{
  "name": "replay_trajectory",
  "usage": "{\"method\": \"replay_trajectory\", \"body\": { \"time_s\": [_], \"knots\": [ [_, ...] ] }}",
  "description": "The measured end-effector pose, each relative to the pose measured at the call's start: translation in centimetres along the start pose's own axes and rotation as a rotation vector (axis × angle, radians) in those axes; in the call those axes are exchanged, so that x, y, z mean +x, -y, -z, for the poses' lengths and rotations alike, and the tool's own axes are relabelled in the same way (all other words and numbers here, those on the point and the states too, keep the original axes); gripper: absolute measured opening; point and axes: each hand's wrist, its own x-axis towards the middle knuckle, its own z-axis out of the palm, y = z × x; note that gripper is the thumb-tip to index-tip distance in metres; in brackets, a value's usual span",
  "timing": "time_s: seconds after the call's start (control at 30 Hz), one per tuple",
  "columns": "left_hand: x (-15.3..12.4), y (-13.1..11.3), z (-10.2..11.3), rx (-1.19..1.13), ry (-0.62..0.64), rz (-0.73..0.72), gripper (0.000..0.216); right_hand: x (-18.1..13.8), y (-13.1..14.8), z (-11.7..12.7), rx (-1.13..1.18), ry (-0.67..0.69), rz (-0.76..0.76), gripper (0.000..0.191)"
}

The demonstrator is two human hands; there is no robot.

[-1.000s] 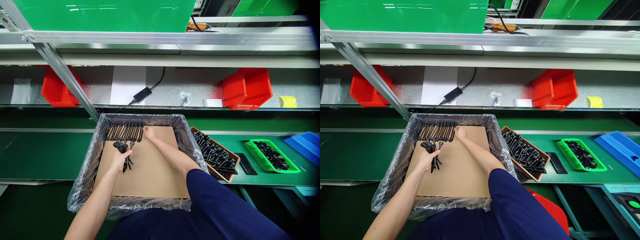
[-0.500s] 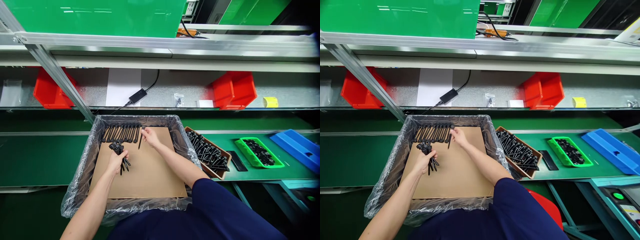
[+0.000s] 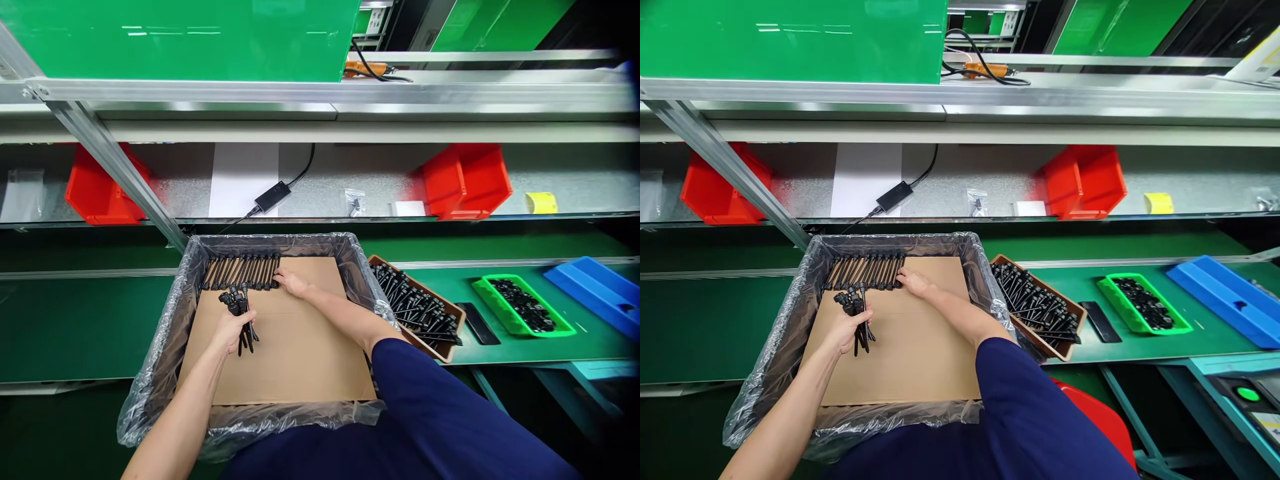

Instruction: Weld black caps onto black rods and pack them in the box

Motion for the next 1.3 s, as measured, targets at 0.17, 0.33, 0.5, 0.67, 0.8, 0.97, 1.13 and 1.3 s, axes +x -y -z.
{"method": "replay_trajectory", "body": {
  "time_s": [0.17, 0.33, 0.5, 0.67, 0.8, 0.97, 1.13, 1.3],
  "knots": [
    [0.1, 0.2, -0.4, 0.002, -0.044, -0.021, 0.046, -1.7, 4.0, 0.2, 0.429, -0.182, -0.186, 0.019],
    [-0.3, 0.8, -1.1, 0.059, 0.052, -0.033, 0.045, -3.7, 11.6, -2.1, 1.217, 0.062, -0.441, 0.033],
    [-0.4, 1.0, -1.4, 0.062, 0.004, -0.017, 0.042, -2.5, 10.5, -0.7, 1.216, -0.128, -0.716, 0.025],
    [-0.3, 0.9, -0.8, 0.138, 0.04, 0.053, 0.045, 0.8, 2.4, 3.0, 0.693, -0.216, -0.903, 0.027],
    [-0.1, 1.0, -0.4, 0.22, 0.058, 0.03, 0.044, 3.0, -0.7, 2.7, 0.512, -0.237, -0.931, 0.027],
    [0.1, 1.1, -0.5, 0.206, 0.053, -0.06, 0.038, 4.7, -0.4, 1.3, 0.425, -0.247, -0.893, 0.021],
    [0.0, 0.9, -1.0, 0.056, 0.031, -0.023, 0.047, 3.1, 1.0, 2.4, 0.452, -0.266, -0.82, 0.016],
    [-0.2, 0.7, -1.6, -0.05, -0.003, 0.017, 0.051, -2.2, 6.1, 1.4, 0.735, -0.074, -0.677, 0.014]
  ]
}}
